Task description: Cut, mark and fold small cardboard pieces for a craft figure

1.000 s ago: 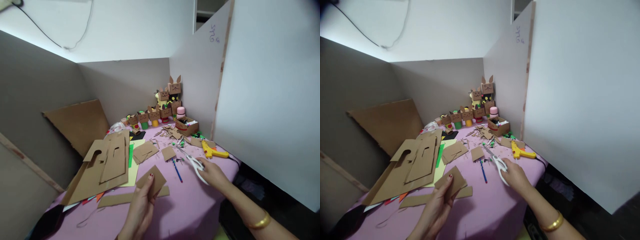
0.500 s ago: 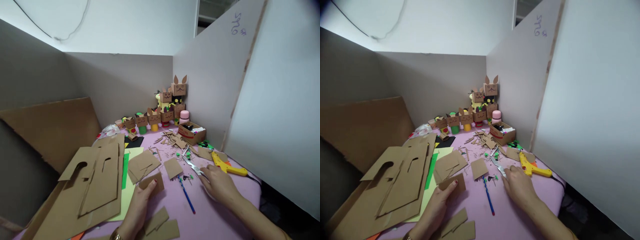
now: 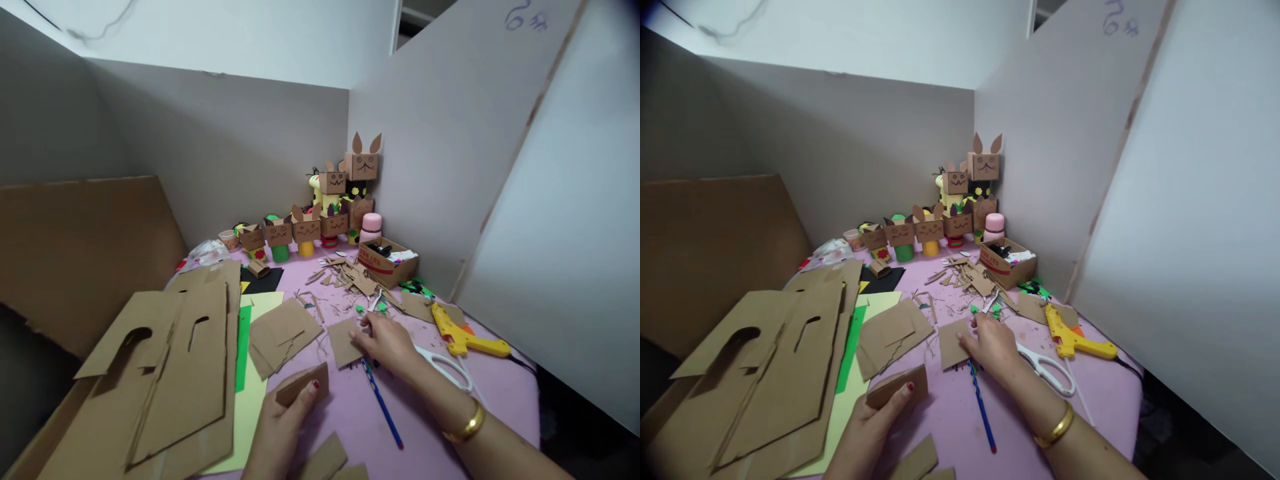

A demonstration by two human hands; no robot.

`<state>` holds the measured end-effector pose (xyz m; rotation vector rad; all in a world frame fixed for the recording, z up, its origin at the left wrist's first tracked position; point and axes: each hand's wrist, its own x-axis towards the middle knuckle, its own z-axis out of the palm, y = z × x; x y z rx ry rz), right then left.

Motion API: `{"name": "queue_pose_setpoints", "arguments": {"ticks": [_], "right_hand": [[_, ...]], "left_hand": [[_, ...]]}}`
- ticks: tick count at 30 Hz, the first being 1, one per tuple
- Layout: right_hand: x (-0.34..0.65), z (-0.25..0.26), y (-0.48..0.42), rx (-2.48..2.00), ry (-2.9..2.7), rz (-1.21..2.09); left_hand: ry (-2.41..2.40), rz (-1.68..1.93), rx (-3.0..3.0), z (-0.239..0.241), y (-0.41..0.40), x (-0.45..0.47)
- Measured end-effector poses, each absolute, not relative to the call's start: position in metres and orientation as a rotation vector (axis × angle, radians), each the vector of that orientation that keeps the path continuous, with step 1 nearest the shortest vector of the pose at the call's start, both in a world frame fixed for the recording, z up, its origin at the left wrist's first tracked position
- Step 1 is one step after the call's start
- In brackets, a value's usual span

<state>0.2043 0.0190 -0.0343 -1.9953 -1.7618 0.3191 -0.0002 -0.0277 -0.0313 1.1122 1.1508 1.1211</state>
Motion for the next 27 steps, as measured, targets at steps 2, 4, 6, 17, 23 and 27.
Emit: {"name": "queue_pose_setpoints", "arguments": {"ticks": [2, 4, 6, 17, 23, 27], "right_hand": [[0.205, -0.038, 0.021, -1.943, -1.723, 0.378], [0.205, -0.042, 0.024, -1.855, -1.678, 0.466], [0.206, -0.046, 0.025, -1.730, -1.622, 0.578], [0.204, -0.036, 0.003, -1.224, -1.433, 0.949], [0.194, -0.033, -0.011, -1.154, -1.709, 0.911], [0.190, -0.031, -0.016, -1.138, -1.938, 0.750]], "left_hand": [[1.151, 1.117, 1.111, -0.030, -0.029, 0.002], [1.143, 1.090, 1.084, -0.029, -0.030, 0.003], [1.118, 1.070, 1.037, -0.030, -0.030, 0.002], [0.978, 1.059, 0.807, -0.038, -0.025, -0.003], [0.952, 1.019, 0.944, -0.044, -0.023, -0.003], [1.137, 1.083, 0.970, -0.050, -0.023, -0.006]]}}
